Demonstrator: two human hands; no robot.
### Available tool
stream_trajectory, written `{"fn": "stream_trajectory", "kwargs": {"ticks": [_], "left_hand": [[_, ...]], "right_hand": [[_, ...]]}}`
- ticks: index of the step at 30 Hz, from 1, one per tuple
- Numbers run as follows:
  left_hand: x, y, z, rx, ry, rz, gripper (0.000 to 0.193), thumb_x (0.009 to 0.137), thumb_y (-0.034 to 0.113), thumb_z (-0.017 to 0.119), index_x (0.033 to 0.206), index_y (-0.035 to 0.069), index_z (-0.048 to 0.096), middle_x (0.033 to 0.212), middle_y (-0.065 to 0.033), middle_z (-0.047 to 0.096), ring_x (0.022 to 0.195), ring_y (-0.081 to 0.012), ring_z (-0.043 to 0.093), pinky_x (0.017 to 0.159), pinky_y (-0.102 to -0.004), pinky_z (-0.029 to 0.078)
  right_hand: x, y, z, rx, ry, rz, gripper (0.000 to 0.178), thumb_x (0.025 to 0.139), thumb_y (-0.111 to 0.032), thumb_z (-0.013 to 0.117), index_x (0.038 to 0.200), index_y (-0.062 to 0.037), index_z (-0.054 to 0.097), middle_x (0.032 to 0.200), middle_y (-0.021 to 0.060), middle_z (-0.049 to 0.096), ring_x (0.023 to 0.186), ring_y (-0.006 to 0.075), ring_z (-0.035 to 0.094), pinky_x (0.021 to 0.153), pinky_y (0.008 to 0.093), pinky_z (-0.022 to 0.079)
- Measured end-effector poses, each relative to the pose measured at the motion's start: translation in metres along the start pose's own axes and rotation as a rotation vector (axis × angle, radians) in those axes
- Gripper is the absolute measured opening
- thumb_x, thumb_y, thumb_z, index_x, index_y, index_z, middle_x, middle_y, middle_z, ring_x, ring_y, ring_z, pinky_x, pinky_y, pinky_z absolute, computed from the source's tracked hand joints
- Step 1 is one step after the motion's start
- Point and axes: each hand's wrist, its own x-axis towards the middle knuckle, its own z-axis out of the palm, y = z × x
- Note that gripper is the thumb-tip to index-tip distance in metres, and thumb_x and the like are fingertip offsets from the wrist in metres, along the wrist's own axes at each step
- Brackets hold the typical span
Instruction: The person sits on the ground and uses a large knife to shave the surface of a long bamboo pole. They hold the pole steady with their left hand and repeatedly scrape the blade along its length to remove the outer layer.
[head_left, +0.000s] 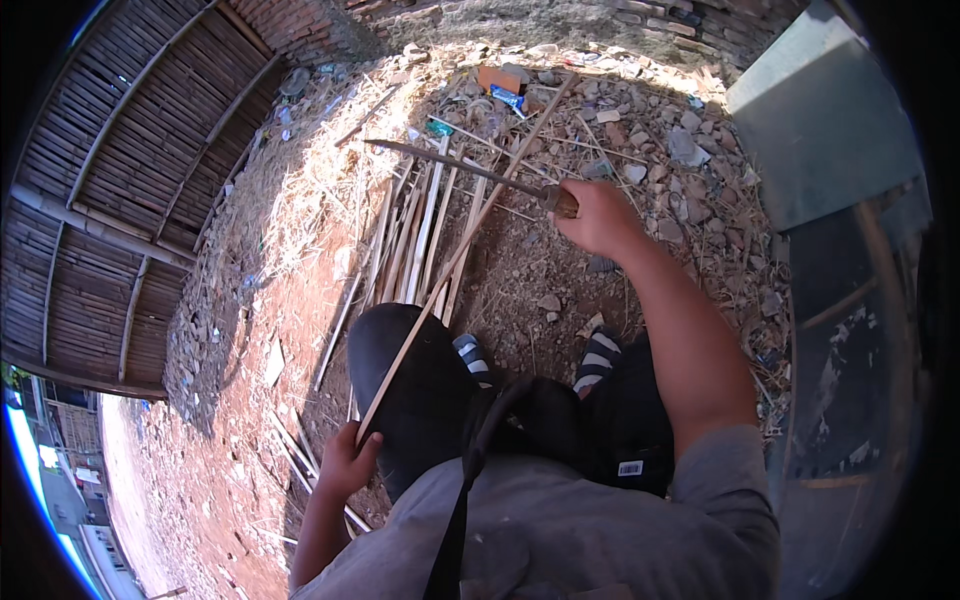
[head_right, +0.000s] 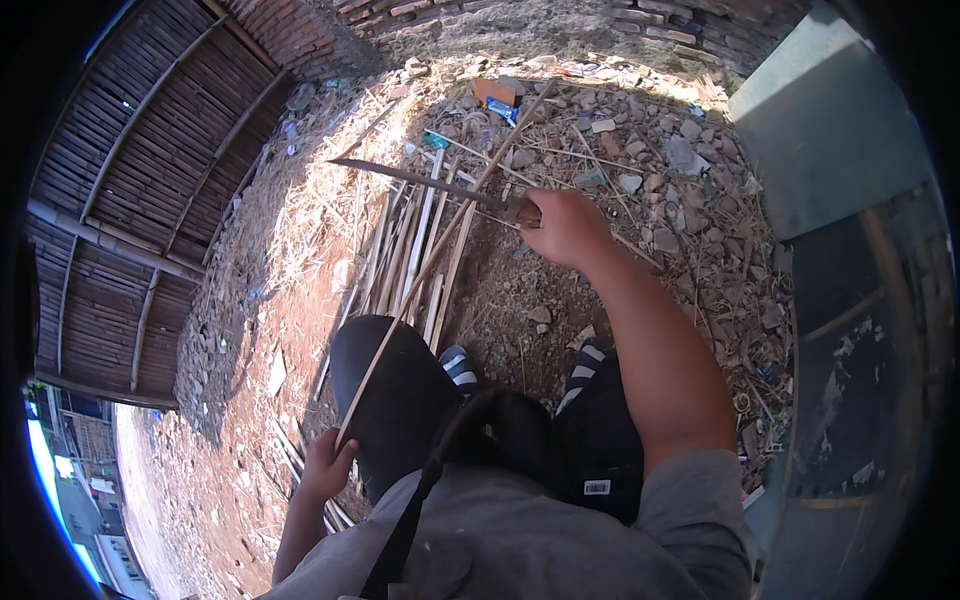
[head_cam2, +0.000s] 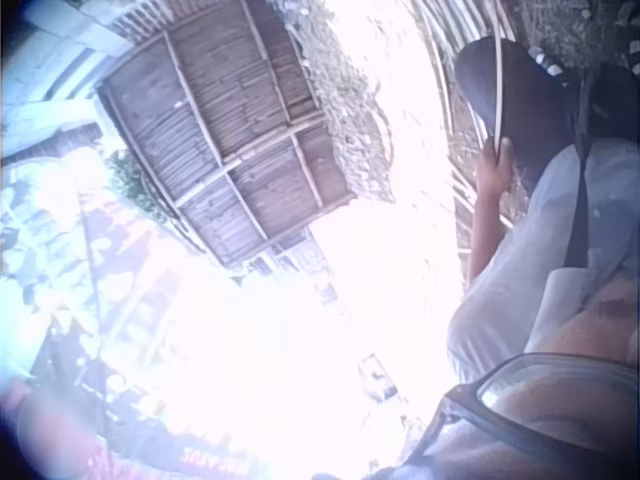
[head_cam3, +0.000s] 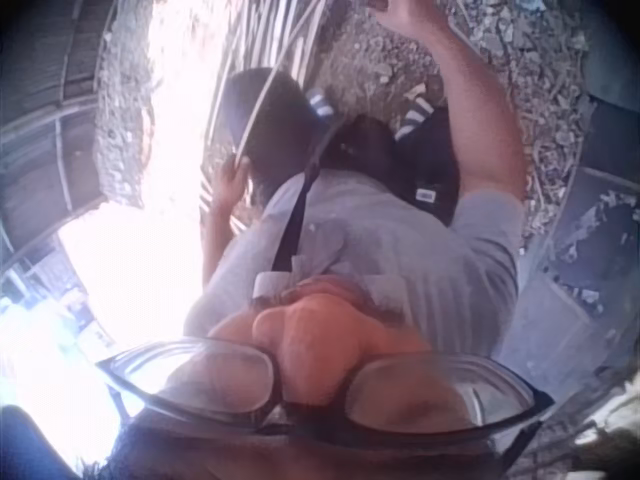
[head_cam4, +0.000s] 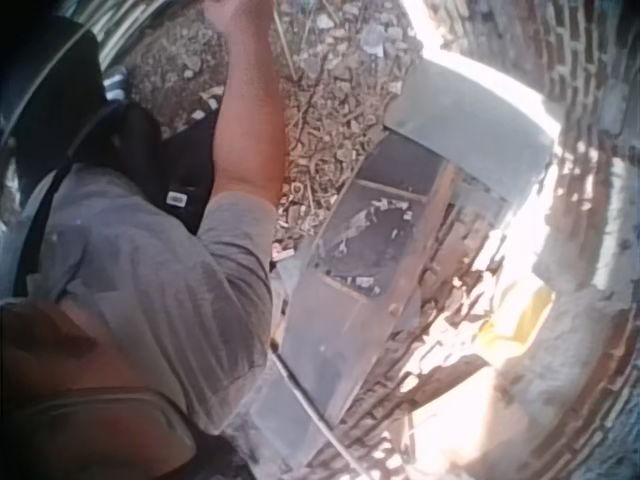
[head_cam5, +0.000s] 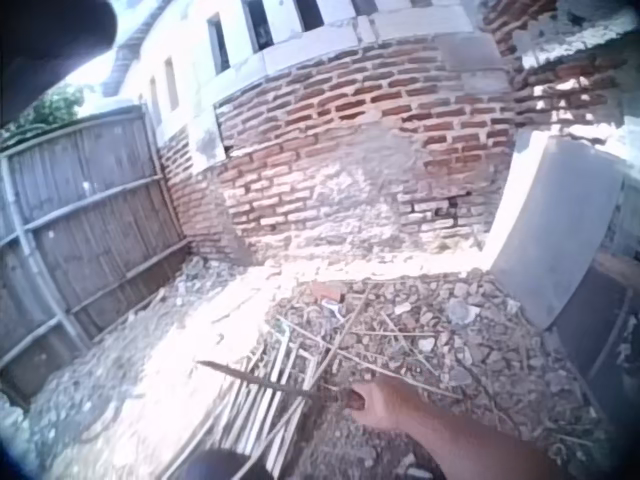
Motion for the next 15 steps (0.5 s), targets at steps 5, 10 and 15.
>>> {"fn": "stream_trajectory", "kwargs": {"ticks": [5,10,15], "left_hand": [[0.012,-0.006,-0.003,-0.046,-0.091,0.017,0.047,0.104,0.040,0.051,0.086,-0.002,0.059,0.069,-0.0218,0.062,0.068,-0.0357,0.066,0.063,-0.0456,0.047],[0.013,-0.010,0.003,-0.080,-0.061,-0.011,0.049,0.106,0.041,0.048,0.087,-0.003,0.059,0.069,-0.0206,0.061,0.067,-0.0320,0.064,0.064,-0.0445,0.047],[0.014,-0.001,-0.009,-0.048,-0.114,-0.058,0.052,0.106,0.043,0.046,0.088,-0.004,0.061,0.068,-0.0207,0.061,0.066,-0.0311,0.062,0.064,-0.0436,0.047]], "right_hand": [[-0.021,-0.036,0.049,-0.087,-0.183,-0.403,0.021,0.077,-0.021,0.072,0.092,-0.0081,0.065,0.076,0.0168,0.066,0.077,0.0391,0.067,0.068,0.0505,0.053],[-0.012,-0.035,0.082,-0.062,-0.111,-0.322,0.019,0.078,-0.019,0.070,0.093,-0.0084,0.066,0.076,0.0164,0.067,0.077,0.0391,0.068,0.069,0.0517,0.053],[0.004,-0.017,0.073,-0.087,-0.126,-0.262,0.021,0.078,-0.019,0.071,0.095,-0.0078,0.067,0.075,0.0170,0.067,0.077,0.0395,0.068,0.069,0.0520,0.053]]}}
